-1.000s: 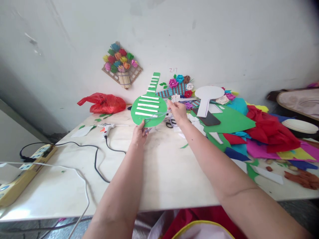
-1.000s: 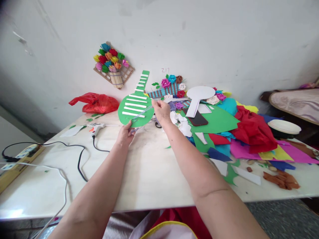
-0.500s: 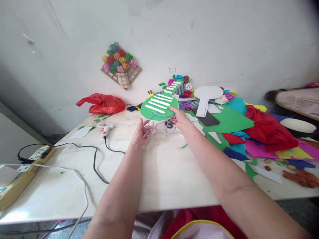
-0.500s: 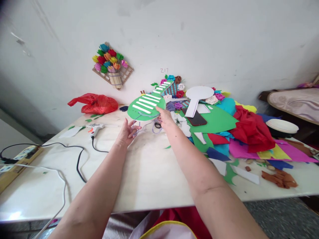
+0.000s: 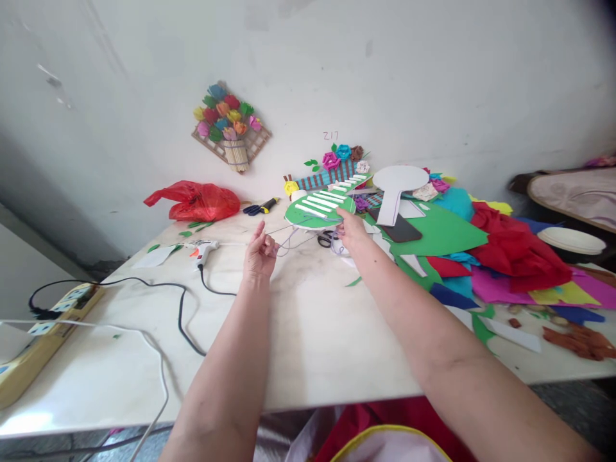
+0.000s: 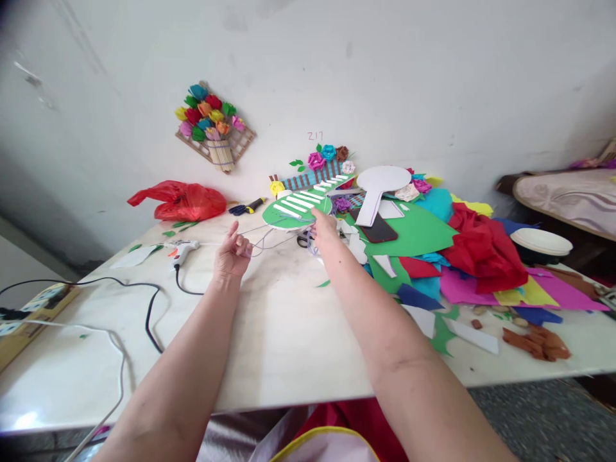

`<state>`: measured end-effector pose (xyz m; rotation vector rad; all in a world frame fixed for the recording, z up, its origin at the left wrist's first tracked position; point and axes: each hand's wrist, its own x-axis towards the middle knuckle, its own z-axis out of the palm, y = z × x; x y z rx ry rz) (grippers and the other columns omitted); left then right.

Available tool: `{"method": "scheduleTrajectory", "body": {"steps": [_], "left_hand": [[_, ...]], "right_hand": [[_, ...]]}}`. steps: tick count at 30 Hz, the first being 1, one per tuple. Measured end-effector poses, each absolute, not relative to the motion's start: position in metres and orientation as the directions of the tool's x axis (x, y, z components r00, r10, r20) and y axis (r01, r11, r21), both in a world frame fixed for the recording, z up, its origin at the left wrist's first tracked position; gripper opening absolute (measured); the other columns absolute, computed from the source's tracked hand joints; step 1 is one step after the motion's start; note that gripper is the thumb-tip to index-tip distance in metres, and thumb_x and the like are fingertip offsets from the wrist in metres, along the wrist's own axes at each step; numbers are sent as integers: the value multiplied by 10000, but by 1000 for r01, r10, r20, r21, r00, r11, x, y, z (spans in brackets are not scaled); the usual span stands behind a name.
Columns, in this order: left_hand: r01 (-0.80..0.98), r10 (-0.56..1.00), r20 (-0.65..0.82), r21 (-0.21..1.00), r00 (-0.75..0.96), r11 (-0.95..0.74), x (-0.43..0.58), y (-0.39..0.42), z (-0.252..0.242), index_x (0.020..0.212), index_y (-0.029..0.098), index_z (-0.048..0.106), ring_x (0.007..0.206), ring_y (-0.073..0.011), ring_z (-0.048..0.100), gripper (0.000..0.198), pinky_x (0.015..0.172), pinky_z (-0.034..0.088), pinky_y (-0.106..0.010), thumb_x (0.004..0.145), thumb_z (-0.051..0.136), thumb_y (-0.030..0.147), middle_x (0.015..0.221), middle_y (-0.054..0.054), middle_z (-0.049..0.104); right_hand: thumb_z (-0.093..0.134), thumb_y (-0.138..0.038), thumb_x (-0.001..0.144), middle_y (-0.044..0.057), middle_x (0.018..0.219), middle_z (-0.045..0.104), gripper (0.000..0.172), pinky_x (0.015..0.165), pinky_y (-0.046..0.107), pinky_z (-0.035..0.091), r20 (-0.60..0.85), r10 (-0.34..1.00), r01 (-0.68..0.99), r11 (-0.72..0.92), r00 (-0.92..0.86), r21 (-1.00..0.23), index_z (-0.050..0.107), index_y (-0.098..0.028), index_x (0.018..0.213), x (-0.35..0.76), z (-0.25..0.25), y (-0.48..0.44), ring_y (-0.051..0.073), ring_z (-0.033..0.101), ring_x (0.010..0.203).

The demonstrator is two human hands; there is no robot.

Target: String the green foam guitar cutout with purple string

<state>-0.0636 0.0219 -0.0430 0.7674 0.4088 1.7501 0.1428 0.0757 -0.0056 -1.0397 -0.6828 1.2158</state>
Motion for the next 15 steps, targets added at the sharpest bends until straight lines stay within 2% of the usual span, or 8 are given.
{"method": "scheduleTrajectory", "body": {"steps": [3,6,9,15], "left_hand": [[-700,957,239,654,-167,-286,-68,21,-43,966,197,595,370,-29,312,307,418,341,-171,665,582,141,523,62,475],[-663,955,215,688,-204,-297,-70,24,-44,961,188,588,402,-33,373,307,563,442,-215,656,579,148,540,61,495],[-636,936,214,690,-279,-347,-70,27,-45,925,169,592,473,-45,456,319,733,454,-269,609,602,128,525,66,491],[-628,913,202,672,-354,-392,-73,30,-48,934,190,592,556,-57,506,394,760,429,-280,549,630,113,593,59,527]], "right_hand": [[595,-253,711,-80,367,327,241,313,182,190,-184,937,-448,-32,299,-893,410,-185,572,142,-1,71,42,263,303],[589,-245,717,-78,381,339,216,314,180,194,-204,924,-460,-36,322,-887,428,-181,587,144,1,70,42,276,307],[588,-238,710,-75,387,347,193,309,180,200,-219,919,-475,-40,328,-879,441,-180,599,146,2,72,47,294,315],[606,-233,681,-66,377,355,196,292,184,206,-237,914,-492,-49,329,-869,445,-177,583,146,3,74,57,315,320]]}}
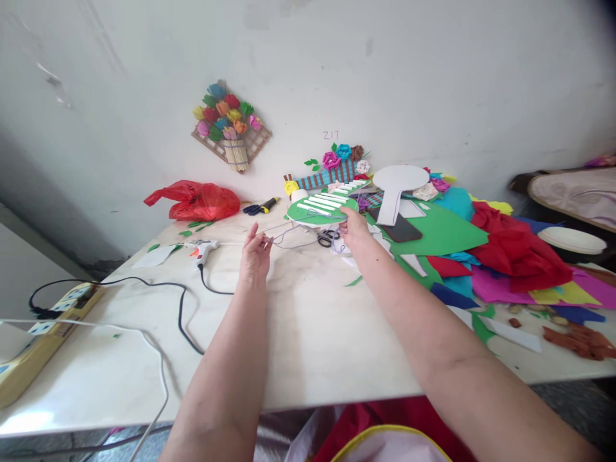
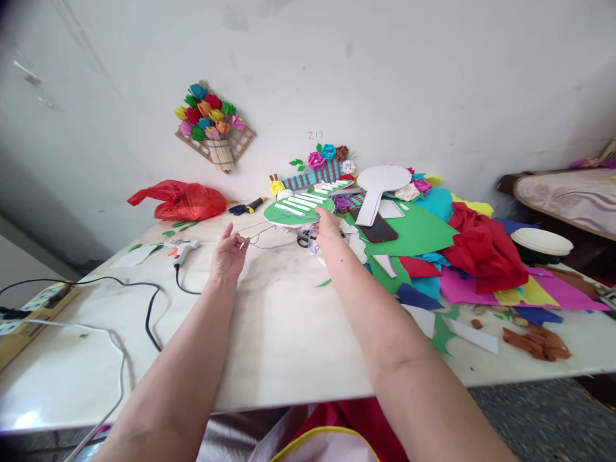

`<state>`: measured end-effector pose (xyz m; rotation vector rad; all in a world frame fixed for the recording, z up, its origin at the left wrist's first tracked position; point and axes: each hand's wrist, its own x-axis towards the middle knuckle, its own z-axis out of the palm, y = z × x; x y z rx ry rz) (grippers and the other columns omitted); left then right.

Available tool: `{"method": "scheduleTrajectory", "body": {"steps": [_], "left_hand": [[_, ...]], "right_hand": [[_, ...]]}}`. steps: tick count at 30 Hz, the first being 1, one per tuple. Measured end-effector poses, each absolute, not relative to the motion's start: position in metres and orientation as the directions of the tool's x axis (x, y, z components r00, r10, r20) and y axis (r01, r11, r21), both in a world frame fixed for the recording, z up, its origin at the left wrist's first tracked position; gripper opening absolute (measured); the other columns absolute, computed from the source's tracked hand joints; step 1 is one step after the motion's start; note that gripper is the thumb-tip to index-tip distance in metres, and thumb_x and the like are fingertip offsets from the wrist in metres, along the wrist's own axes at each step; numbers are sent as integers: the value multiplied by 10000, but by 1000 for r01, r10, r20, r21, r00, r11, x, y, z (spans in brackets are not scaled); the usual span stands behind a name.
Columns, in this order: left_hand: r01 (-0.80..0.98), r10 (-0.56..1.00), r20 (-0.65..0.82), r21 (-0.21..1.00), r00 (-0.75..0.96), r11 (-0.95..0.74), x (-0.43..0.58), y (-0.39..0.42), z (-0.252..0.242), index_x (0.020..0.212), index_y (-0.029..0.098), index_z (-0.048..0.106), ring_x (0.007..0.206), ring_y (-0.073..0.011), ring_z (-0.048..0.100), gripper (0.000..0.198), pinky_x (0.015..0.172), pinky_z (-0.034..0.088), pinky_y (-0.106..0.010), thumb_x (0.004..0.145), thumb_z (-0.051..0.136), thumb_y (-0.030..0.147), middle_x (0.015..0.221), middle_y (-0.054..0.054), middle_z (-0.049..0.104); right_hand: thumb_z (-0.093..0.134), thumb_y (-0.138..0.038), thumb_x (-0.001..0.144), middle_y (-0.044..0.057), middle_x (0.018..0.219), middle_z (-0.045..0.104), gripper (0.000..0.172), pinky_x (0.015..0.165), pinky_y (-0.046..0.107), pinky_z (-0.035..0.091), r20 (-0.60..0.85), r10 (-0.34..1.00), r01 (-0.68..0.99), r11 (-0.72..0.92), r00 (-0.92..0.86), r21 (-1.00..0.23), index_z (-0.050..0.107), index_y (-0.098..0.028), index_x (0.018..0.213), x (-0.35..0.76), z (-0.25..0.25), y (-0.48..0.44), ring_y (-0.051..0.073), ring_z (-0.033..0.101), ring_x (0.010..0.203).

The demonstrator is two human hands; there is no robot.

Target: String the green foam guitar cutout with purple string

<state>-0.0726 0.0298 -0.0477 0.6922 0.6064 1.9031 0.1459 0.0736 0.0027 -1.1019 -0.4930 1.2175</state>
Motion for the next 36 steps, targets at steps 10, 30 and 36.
{"method": "scheduleTrajectory", "body": {"steps": [10,30,36], "left_hand": [[-362,798,113,848,-591,-388,-72,32,-47,806,131,591,438,-38,391,320,631,438,-244,488,607,105,453,89,411],[-306,833,139,888,-535,-344,-73,25,-42,636,128,585,402,-47,286,184,370,95,-195,601,556,307,530,-13,542],[-93,725,253,912,-640,-400,-76,25,-42,517,143,586,456,-81,352,144,413,208,-217,598,575,262,462,-7,509]], "right_hand": [[596,-187,659,-58,382,399,172,281,182,206,-209,913,-497,-7,352,-868,439,-182,587,148,2,76,60,339,322],[574,-217,657,-64,376,360,202,291,190,162,-225,917,-463,-50,330,-885,398,-192,562,149,2,78,52,253,306],[572,-219,674,-69,369,338,215,302,183,154,-197,922,-487,-11,333,-873,386,-194,571,150,6,76,47,241,308]]}}
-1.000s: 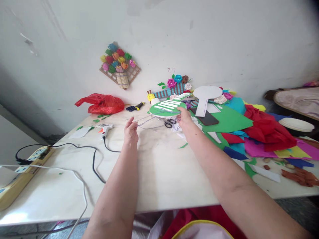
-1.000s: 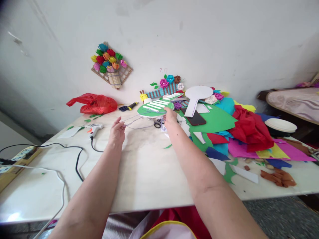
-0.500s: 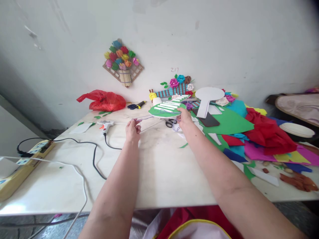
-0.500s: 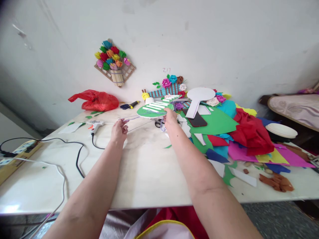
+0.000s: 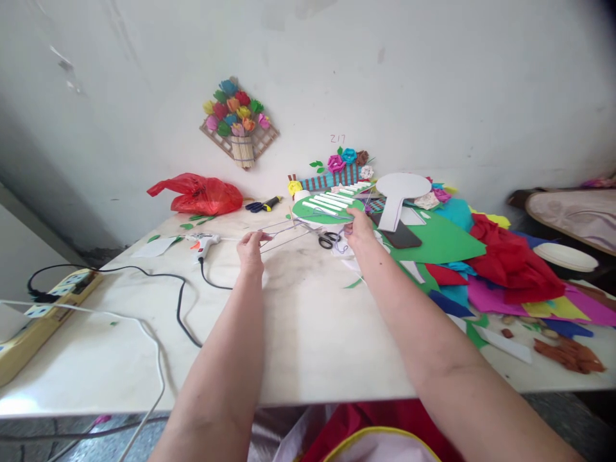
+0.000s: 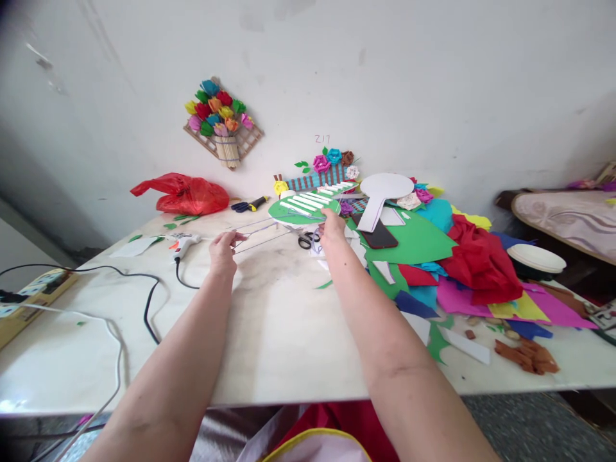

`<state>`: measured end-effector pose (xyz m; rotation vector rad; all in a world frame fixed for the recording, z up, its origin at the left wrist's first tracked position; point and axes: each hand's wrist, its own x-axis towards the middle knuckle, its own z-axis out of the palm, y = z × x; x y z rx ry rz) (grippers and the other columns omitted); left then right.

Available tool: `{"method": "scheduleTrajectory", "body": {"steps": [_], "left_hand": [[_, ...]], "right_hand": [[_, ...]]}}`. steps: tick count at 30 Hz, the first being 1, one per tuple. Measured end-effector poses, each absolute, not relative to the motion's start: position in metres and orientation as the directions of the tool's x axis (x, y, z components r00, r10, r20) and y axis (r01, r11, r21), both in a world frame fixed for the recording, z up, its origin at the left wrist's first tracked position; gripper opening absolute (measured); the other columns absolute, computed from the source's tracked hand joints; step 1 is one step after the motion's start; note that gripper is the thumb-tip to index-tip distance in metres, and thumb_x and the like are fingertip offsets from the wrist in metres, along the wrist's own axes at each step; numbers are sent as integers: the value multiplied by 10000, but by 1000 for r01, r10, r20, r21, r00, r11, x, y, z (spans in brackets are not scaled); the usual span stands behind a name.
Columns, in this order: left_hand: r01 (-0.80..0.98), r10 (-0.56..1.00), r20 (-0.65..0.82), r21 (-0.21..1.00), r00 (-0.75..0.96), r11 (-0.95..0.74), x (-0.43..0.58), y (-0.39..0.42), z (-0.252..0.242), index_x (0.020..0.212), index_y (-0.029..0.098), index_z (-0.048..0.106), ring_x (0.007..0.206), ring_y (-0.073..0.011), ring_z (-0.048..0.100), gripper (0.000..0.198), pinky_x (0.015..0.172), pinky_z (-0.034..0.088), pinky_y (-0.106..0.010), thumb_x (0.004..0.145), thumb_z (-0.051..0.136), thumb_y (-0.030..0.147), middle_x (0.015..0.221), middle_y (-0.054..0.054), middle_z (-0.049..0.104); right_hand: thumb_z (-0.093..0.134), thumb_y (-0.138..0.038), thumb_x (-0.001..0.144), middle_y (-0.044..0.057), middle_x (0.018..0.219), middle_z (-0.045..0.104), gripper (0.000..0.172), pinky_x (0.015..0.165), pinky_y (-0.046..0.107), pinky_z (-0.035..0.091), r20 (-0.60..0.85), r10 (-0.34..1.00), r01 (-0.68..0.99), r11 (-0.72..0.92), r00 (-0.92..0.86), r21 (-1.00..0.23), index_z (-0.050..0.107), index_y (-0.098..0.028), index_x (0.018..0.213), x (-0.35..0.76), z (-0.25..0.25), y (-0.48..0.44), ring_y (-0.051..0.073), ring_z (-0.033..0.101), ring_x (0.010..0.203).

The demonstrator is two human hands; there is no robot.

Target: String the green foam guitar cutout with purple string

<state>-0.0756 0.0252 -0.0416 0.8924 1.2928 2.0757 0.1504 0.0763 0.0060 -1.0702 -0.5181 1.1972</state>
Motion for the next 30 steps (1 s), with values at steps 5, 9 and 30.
{"method": "scheduleTrajectory", "body": {"steps": [5,9,30], "left_hand": [[-186,775,246,887,-583,-422,-72,19,-35,556,140,586,368,-42,226,156,378,124,-209,590,611,290,395,66,288],[-302,838,252,850,-484,-431,-77,17,-35,639,120,622,392,-31,227,151,362,74,-191,568,628,254,445,61,300],[-161,785,194,923,-589,-349,-90,25,-52,825,148,593,371,-44,322,287,379,195,-172,545,644,181,445,82,404]], "right_hand": [[591,-256,683,-72,365,328,253,302,183,162,-217,915,-488,-25,340,-872,374,-196,566,149,9,72,46,245,304],[589,-262,689,-76,364,333,243,303,176,181,-228,912,-504,-28,341,-863,392,-189,568,150,9,70,42,245,303],[598,-302,708,-96,361,285,274,302,164,176,-182,929,-574,39,322,-818,379,-195,584,153,7,73,38,233,304]]}}
